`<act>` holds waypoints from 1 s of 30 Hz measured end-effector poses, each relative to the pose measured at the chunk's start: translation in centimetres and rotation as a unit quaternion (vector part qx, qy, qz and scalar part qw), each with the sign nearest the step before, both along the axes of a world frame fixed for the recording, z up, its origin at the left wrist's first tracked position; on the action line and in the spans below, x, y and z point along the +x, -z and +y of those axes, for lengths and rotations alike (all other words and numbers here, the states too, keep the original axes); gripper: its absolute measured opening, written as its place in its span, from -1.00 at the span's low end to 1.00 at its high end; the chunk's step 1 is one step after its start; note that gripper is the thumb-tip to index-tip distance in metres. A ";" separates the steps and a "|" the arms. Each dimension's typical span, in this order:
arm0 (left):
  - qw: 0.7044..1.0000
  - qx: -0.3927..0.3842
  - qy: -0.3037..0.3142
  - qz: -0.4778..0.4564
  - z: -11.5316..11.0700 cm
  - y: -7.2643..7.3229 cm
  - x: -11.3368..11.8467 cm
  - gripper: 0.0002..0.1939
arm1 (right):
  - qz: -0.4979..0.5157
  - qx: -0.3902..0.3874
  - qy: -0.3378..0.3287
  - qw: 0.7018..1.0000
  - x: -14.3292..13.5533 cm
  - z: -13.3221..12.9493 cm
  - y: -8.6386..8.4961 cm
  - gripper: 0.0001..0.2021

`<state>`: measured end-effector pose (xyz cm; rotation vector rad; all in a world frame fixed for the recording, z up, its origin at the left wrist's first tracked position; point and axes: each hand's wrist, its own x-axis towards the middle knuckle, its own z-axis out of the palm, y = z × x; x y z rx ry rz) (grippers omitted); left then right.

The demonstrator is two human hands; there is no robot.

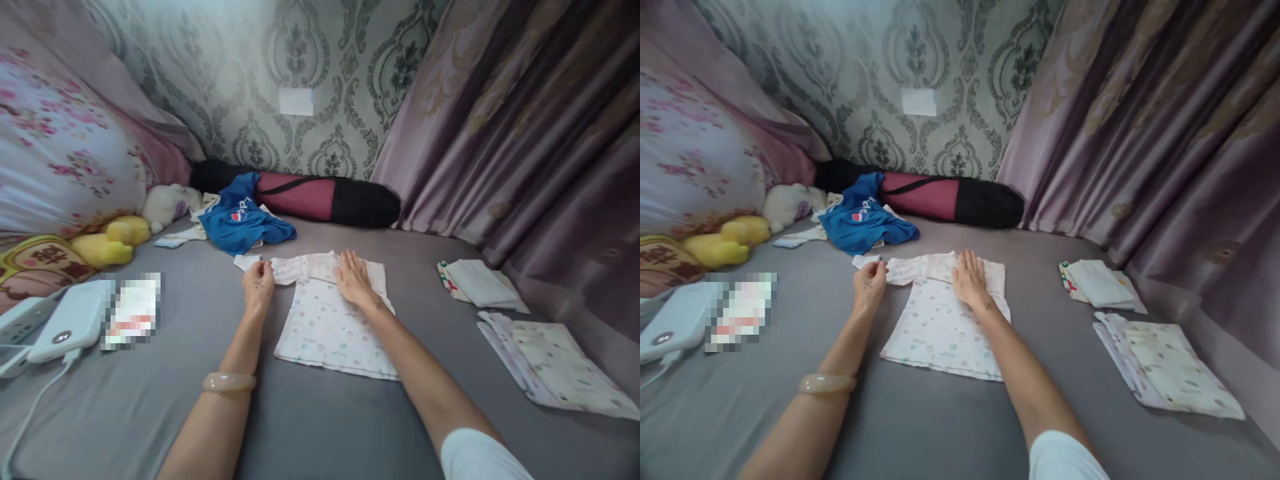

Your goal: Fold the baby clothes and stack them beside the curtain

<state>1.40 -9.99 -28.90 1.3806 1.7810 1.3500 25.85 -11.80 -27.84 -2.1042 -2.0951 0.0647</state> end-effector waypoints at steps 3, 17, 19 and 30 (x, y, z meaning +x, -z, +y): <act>0.998 0.010 -0.032 0.060 0.3 -0.4 -1.1 -0.67 | 0.020 -0.015 -0.067 0.997 -3.2 0.1 0.6 -0.36; 0.972 -0.049 -0.059 0.221 -0.1 0.2 -1.5 -0.64 | 0.041 -0.030 -0.104 0.993 -5.7 0.6 0.7 -0.39; 0.971 -0.071 -0.058 0.219 -0.1 0.4 -1.8 -0.59 | 0.042 -0.046 -0.108 0.992 -6.3 0.5 1.3 -0.38; 0.988 -0.041 -0.076 0.127 1.3 1.9 -4.5 -0.63 | 0.036 -0.060 -0.112 0.991 -6.2 1.0 2.4 -0.36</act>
